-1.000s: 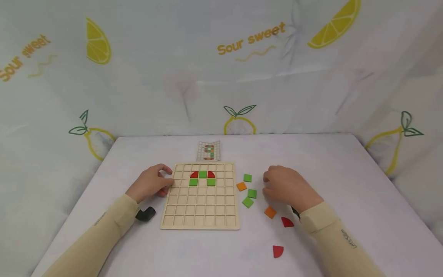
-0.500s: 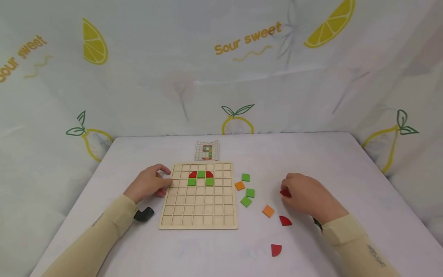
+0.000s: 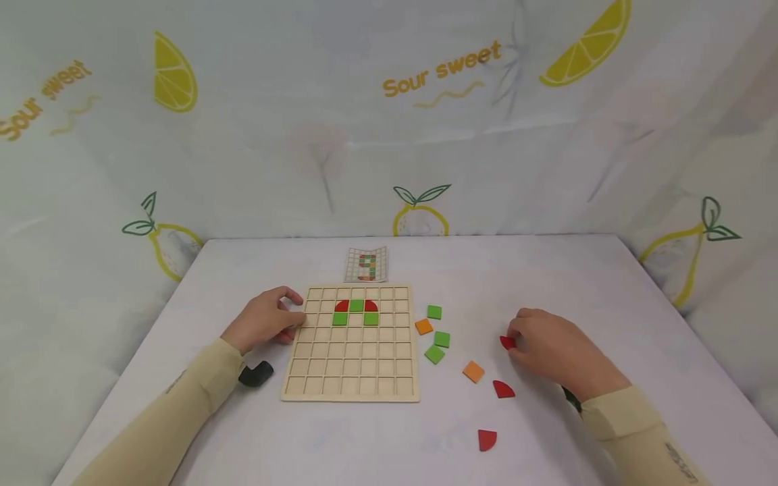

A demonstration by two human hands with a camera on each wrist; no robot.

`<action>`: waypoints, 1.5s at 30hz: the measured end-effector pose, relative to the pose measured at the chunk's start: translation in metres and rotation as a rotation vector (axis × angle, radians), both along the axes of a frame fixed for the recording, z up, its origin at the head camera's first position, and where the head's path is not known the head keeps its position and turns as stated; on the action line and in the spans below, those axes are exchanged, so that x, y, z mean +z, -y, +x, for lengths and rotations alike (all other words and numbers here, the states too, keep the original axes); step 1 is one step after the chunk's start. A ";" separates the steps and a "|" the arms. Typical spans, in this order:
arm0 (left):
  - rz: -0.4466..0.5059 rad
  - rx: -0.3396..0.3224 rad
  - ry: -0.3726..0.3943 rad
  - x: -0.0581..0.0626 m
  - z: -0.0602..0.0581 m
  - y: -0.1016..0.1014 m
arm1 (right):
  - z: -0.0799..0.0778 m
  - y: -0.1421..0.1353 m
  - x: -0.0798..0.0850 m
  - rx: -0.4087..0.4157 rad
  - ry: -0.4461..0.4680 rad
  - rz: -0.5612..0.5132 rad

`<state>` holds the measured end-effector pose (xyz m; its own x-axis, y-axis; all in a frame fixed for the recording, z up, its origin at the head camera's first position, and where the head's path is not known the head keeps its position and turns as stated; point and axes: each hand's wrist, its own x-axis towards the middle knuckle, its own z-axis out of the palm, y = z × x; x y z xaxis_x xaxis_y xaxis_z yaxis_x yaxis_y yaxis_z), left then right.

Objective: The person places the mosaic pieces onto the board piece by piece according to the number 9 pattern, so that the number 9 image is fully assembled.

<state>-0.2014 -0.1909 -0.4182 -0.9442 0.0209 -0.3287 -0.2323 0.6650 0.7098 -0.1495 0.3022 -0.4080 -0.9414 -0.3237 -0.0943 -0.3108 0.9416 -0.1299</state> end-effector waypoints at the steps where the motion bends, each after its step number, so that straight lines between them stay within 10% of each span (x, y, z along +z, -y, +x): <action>1: 0.002 0.001 -0.001 0.000 0.000 0.000 | -0.001 0.000 0.001 -0.001 0.008 0.001; 45: 0.049 0.036 -0.002 0.000 -0.002 0.000 | -0.058 0.185 0.023 0.237 0.029 -0.086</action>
